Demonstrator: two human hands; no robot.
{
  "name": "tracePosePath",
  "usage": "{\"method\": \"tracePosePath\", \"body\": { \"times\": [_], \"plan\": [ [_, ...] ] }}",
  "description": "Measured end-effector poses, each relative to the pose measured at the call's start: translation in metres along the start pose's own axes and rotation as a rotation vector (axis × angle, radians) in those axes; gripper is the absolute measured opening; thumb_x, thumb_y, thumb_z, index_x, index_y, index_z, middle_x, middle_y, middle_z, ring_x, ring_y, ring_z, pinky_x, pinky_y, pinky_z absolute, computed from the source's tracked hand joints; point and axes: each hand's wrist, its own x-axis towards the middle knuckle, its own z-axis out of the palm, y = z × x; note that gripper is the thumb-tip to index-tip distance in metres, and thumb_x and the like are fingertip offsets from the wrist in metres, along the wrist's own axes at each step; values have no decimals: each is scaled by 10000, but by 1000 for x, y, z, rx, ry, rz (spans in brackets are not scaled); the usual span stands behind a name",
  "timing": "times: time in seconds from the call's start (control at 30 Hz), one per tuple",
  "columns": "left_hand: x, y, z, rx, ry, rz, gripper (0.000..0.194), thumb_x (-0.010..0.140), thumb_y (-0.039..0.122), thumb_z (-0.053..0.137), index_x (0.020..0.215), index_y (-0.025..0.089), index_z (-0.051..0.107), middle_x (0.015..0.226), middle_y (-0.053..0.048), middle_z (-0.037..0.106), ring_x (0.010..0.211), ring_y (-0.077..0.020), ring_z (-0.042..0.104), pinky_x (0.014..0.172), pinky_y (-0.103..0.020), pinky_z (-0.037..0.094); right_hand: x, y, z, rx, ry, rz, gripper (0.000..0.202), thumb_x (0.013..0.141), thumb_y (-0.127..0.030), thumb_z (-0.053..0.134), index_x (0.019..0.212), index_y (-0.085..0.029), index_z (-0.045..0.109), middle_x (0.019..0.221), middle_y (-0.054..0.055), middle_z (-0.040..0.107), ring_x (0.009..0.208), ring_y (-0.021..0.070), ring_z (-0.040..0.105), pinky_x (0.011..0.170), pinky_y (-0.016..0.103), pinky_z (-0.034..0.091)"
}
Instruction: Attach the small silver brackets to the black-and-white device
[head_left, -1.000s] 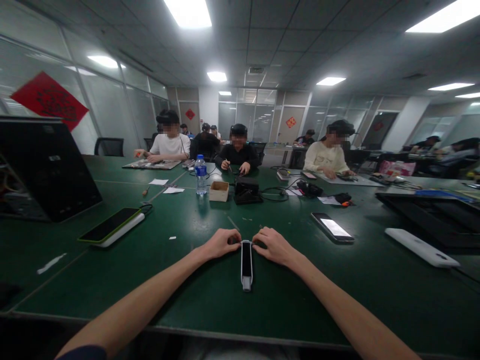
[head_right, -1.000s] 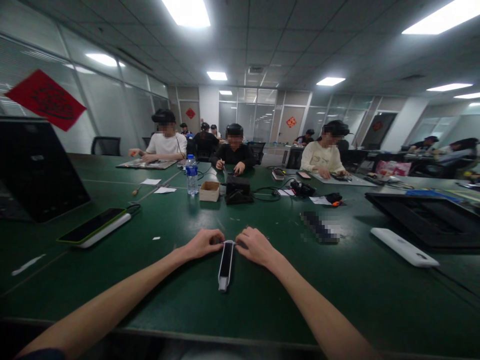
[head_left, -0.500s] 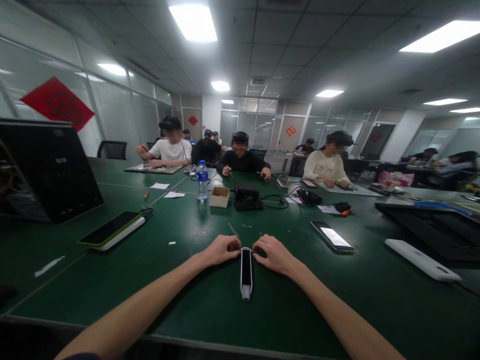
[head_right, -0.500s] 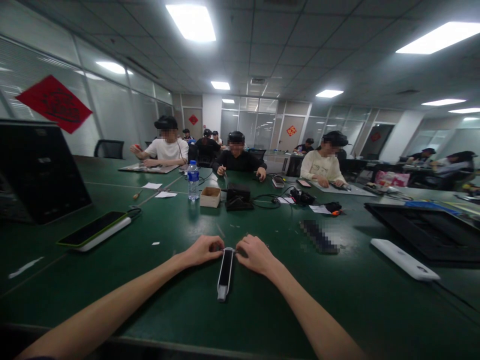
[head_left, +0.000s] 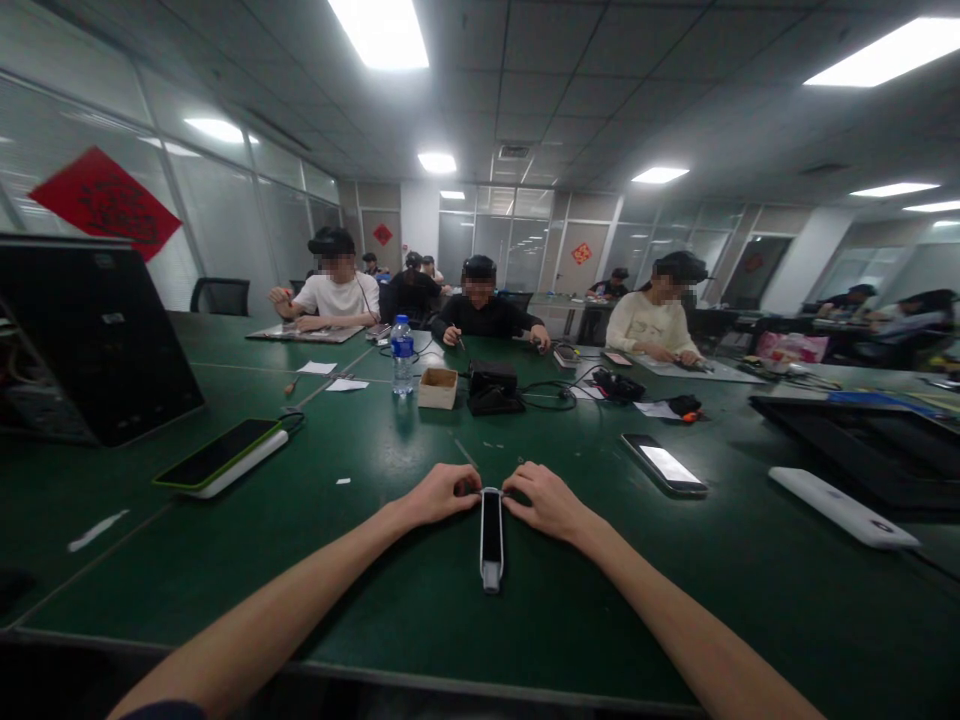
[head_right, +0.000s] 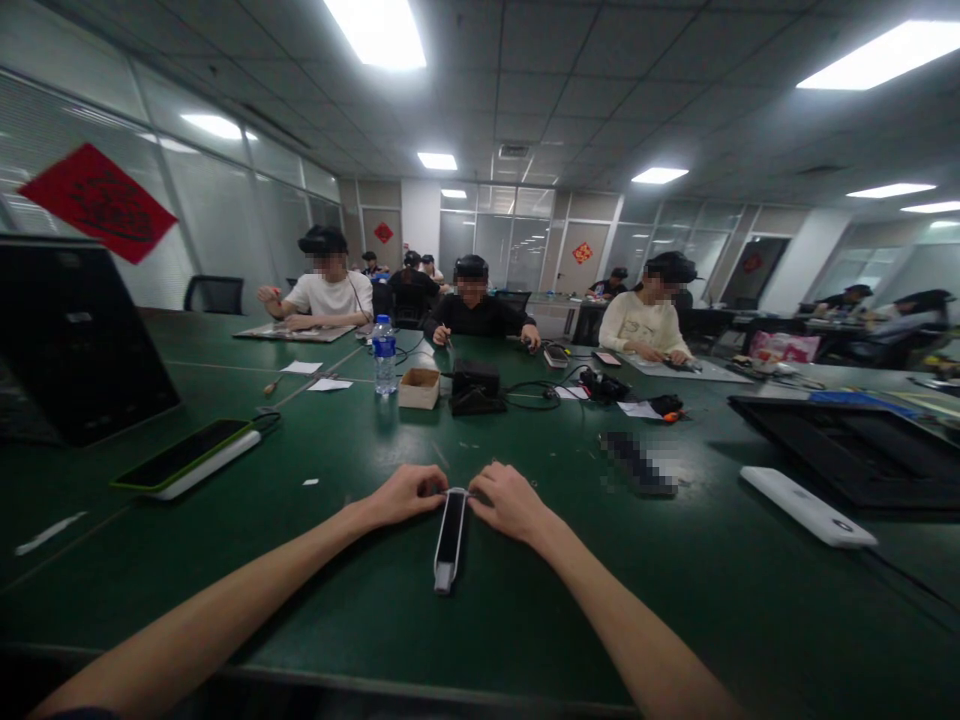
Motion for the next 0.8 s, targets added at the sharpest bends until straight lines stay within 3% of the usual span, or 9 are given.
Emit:
{"method": "tracePosePath", "body": {
  "times": [0.47,0.6,0.7,0.8],
  "plan": [
    [0,1,-1,-2,3,7,160,823,279,608,905,144,633,724,12,614,618,-106,545,620,-211,434,-1,0,0,-9,-5,11,159,877,-266,544,940,-157,642,927,61,639,847,168,555,777,315,436],
    [0,2,-1,2,-15,-16,161,820,276,602,910,148,637,715,13,612,611,-106,539,603,-209,425,0,3,0,-32,5,2,216,851,-332,581,973,-164,639,927,67,640,856,181,558,759,309,437],
    [0,4,-3,9,-27,-37,175,821,284,592,923,149,634,734,6,616,623,-112,541,594,-212,420,0,15,-4,-51,57,33,286,843,-404,581,996,-169,636,949,71,643,879,194,561,784,323,431],
    [0,5,-5,9,-33,-31,195,825,305,583,934,151,632,766,-4,618,646,-123,544,594,-220,423,-6,47,-13,-71,135,149,301,893,-419,492,984,-171,638,948,73,646,885,196,563,801,327,418]
  ]
}}
